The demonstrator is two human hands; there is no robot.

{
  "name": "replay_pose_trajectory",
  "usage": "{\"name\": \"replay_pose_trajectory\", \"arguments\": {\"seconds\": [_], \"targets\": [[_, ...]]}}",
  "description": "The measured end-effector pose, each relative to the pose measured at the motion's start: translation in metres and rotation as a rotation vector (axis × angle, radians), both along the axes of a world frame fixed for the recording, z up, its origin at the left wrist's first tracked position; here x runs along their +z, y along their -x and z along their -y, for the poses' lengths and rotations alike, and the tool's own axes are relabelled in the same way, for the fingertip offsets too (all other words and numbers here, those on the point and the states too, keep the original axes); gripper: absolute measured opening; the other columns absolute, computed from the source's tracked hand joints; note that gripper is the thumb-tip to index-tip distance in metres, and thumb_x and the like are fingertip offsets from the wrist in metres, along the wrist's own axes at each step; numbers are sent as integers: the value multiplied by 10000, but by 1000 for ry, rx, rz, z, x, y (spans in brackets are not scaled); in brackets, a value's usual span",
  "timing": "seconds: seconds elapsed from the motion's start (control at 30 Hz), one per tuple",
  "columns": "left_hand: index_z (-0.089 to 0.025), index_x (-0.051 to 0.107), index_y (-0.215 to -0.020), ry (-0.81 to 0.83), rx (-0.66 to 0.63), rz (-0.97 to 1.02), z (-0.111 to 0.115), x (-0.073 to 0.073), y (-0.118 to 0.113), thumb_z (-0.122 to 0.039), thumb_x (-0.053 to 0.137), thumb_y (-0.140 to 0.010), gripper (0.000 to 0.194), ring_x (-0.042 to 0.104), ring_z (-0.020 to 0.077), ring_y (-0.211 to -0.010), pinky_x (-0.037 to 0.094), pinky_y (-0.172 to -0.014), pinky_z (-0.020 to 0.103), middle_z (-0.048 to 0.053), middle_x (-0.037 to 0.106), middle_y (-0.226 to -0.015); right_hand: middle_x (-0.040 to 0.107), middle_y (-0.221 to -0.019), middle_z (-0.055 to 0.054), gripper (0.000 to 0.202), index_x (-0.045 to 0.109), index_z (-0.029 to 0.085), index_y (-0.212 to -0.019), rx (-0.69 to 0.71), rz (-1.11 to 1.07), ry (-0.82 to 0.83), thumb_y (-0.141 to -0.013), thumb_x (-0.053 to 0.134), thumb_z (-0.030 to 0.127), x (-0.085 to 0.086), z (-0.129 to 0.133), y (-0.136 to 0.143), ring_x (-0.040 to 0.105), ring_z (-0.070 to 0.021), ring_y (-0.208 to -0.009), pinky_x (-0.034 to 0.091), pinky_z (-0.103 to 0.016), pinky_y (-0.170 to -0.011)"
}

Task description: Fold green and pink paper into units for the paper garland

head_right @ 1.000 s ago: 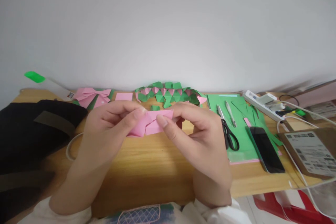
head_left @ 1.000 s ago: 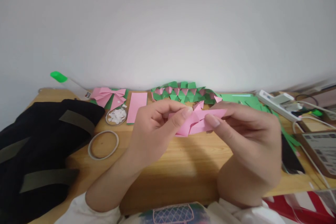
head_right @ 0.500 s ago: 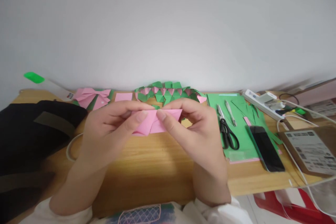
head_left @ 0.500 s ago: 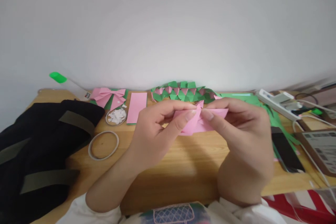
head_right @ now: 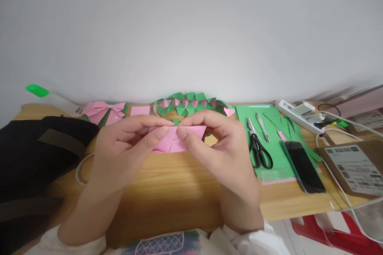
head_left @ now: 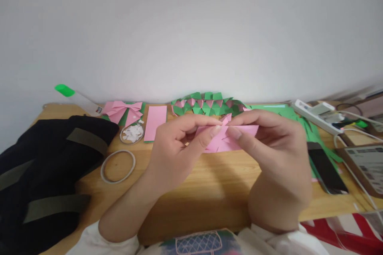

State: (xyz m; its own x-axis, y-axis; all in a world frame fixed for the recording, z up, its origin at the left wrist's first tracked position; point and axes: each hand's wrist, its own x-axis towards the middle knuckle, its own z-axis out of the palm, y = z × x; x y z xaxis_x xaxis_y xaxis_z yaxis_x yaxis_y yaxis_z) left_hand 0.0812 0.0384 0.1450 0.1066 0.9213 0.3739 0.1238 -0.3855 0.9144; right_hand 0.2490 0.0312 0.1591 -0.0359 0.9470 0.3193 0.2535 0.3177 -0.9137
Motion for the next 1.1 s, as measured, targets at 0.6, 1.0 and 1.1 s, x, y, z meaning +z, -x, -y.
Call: {"name": "replay_pose_trajectory", "arguments": {"seconds": [0.6, 1.0, 1.1], "targets": [[-179, 688, -666, 221, -22, 82, -13, -5, 4, -274, 712, -794, 162, 538, 61, -501, 419, -447, 133, -48, 634, -565, 728, -692, 32, 90, 708, 218, -714, 24, 43, -27, -802, 720, 202, -4, -8, -1, 633, -107, -629, 483, -230, -563], [-201, 709, -674, 80, 118, -3, -13, -8, 4, -287, 689, -823, 173, 555, 89, -518, 448, -476, 179, -40, 654, -576, 697, -641, 28, 94, 716, 215, -696, 43, -68, 58, -787, 713, 191, -9, -16, 1, 600, -106, -564, 450, -232, -493], [-190, 738, -798, 151, 31, 103, -15, -4, 4, -372, 697, -818, 189, 648, 119, -584, 523, -526, 194, -3, 727, -670, 675, -600, 43, 99, 726, 223, -685, -25, -124, 34, -775, 732, 184, -10, -17, 2, 567, -89, -530, 438, -221, -484]]}}
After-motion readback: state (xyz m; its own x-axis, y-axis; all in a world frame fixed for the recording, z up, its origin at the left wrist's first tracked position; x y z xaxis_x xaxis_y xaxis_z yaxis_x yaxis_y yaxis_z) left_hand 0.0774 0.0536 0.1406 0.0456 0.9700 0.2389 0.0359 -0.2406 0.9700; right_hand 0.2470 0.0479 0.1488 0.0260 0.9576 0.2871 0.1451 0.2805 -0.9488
